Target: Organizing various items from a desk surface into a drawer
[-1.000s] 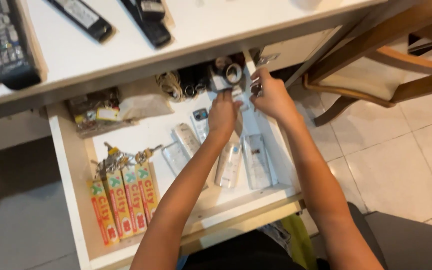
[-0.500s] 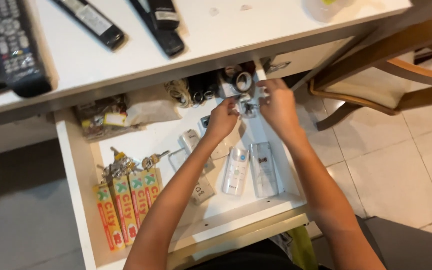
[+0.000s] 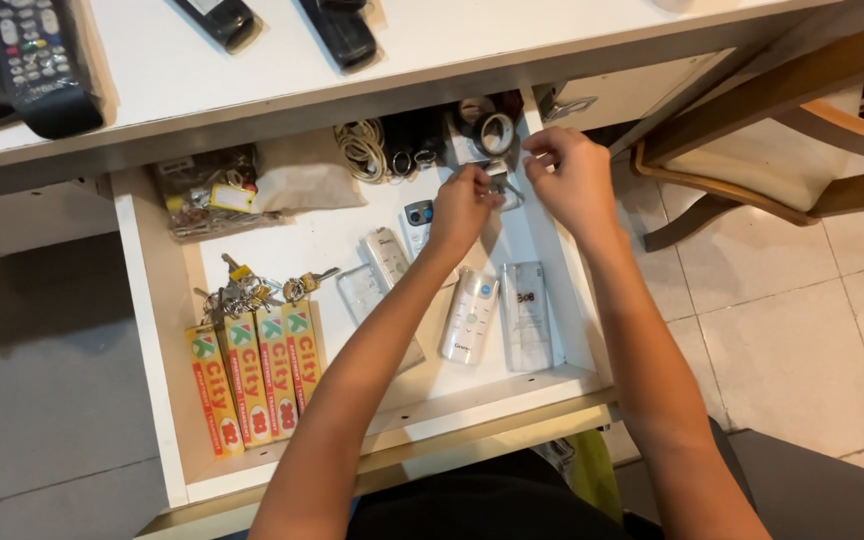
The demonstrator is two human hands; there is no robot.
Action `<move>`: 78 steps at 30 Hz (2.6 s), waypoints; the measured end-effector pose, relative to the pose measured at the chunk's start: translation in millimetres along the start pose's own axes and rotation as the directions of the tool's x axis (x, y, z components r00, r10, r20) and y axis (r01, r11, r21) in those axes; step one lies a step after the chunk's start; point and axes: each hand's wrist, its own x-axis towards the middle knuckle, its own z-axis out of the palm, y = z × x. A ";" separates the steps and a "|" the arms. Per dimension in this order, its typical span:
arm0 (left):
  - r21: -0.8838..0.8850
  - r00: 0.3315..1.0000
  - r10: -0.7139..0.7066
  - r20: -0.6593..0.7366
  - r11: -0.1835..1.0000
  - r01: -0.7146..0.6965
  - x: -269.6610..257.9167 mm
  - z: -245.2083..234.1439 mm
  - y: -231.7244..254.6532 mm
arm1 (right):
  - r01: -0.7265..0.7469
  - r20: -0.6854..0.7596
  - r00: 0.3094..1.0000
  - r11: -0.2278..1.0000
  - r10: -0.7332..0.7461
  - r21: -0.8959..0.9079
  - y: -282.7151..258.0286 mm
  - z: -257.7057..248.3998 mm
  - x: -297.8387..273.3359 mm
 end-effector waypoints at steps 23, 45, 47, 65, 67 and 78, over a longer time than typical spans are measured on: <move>0.217 0.995 0.036 0.092 0.975 -0.055 -46.3 -14.9 40.0 | -0.158 0.176 0.970 0.986 0.166 -0.059 -11.0 -2.8 -3.1; -0.256 0.994 0.054 0.099 0.966 -0.027 -27.5 -42.2 -6.9 | -0.153 0.453 0.874 0.985 0.175 -0.084 -51.6 -28.9 -5.7; -0.049 0.996 0.064 0.068 0.997 -0.061 -23.4 -70.5 -21.6 | -0.109 0.578 0.804 0.990 0.143 -0.093 -60.9 -15.9 -6.0; 0.484 0.852 -0.202 0.483 0.872 -0.068 -153.5 -51.8 39.8 | 0.135 0.799 0.462 0.860 0.384 -0.492 -58.3 1.0 -64.0; 0.480 0.854 -0.202 0.480 0.875 -0.063 -157.0 -58.3 49.0 | 0.113 0.807 0.444 0.869 0.389 -0.481 -51.6 5.4 -63.1; 0.486 0.917 -0.198 0.346 0.874 0.005 -122.6 -107.1 15.8 | 0.556 0.708 0.619 0.447 0.340 -0.701 -26.3 26.1 -91.2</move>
